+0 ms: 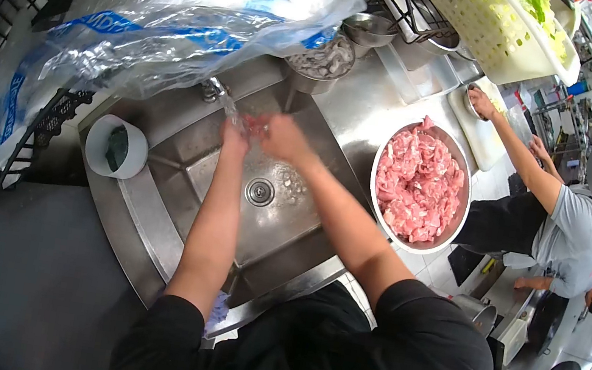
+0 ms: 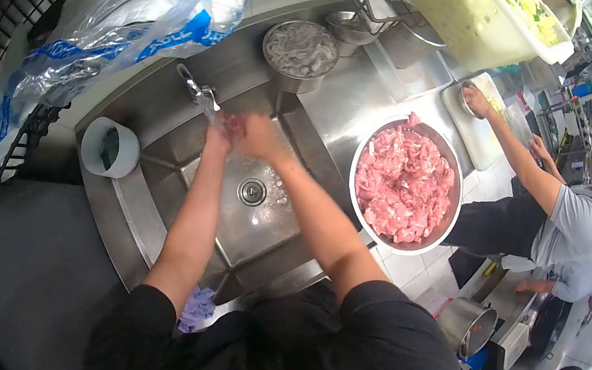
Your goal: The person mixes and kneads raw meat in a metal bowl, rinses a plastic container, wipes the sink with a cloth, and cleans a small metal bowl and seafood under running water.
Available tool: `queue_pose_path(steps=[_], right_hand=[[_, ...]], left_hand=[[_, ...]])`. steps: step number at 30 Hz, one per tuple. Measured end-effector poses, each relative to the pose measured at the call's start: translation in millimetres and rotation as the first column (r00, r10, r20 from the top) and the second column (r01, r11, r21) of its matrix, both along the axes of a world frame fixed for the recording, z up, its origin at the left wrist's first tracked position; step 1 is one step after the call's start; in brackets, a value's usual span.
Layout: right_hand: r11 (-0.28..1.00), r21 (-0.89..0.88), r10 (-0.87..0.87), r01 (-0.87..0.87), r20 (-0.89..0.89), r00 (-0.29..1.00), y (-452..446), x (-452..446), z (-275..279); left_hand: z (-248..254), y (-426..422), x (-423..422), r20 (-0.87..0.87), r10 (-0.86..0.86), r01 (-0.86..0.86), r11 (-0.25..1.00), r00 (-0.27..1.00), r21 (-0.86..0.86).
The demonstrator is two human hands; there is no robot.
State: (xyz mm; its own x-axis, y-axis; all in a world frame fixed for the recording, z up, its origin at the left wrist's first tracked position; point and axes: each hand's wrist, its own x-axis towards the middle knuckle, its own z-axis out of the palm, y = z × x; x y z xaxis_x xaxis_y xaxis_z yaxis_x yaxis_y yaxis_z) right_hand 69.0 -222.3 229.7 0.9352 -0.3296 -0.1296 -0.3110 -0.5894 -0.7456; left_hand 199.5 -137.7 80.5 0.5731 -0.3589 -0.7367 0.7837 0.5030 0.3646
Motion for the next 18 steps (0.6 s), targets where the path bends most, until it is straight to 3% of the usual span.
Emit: queue_pose_path(steps=[2,3,4,6,10,12,16,18], right_hand=[[0.961,-0.267,-0.058,0.072,0.058,0.997,-45.0,19.4,22.1],[0.892,-0.429,-0.116,0.144,0.091,0.989,-63.1,30.6,34.6],[0.792,-0.573,-0.165,0.211,0.132,0.977,-80.1,42.0,47.1],[0.849,-0.525,-0.209,0.052,-0.244,0.947,-119.8,64.3,74.3],[0.900,-0.429,-0.113,-0.070,-0.385,0.916,-165.7,91.5,42.8],[0.893,-0.414,-0.077,-0.176,-0.527,0.846,-176.5,110.3,32.8],[0.913,-0.398,-0.136,-0.086,-0.498,0.856,-172.7,109.3,22.3],[0.928,-0.371,-0.167,-0.019,-0.461,0.872,-170.1,110.0,16.8]], left_hand=[[-0.5,-1.4,9.7,0.243,-0.173,0.166,0.985,0.955,0.050],[13.4,-8.3,16.3,0.342,-0.279,0.180,0.939,0.897,0.293],[25.1,-10.2,19.3,0.342,-0.280,0.181,0.939,0.897,0.294],[48.0,-11.1,25.2,0.348,-0.463,0.191,0.783,0.815,0.592],[91.6,-16.2,30.3,0.465,-0.443,0.156,0.831,0.766,0.534],[105.6,-20.6,34.4,0.463,-0.597,0.185,0.721,0.655,0.668],[93.7,-26.8,41.7,0.478,-0.593,0.161,0.720,0.648,0.675],[91.4,-27.4,40.8,0.462,-0.528,0.117,0.739,0.713,0.664]])
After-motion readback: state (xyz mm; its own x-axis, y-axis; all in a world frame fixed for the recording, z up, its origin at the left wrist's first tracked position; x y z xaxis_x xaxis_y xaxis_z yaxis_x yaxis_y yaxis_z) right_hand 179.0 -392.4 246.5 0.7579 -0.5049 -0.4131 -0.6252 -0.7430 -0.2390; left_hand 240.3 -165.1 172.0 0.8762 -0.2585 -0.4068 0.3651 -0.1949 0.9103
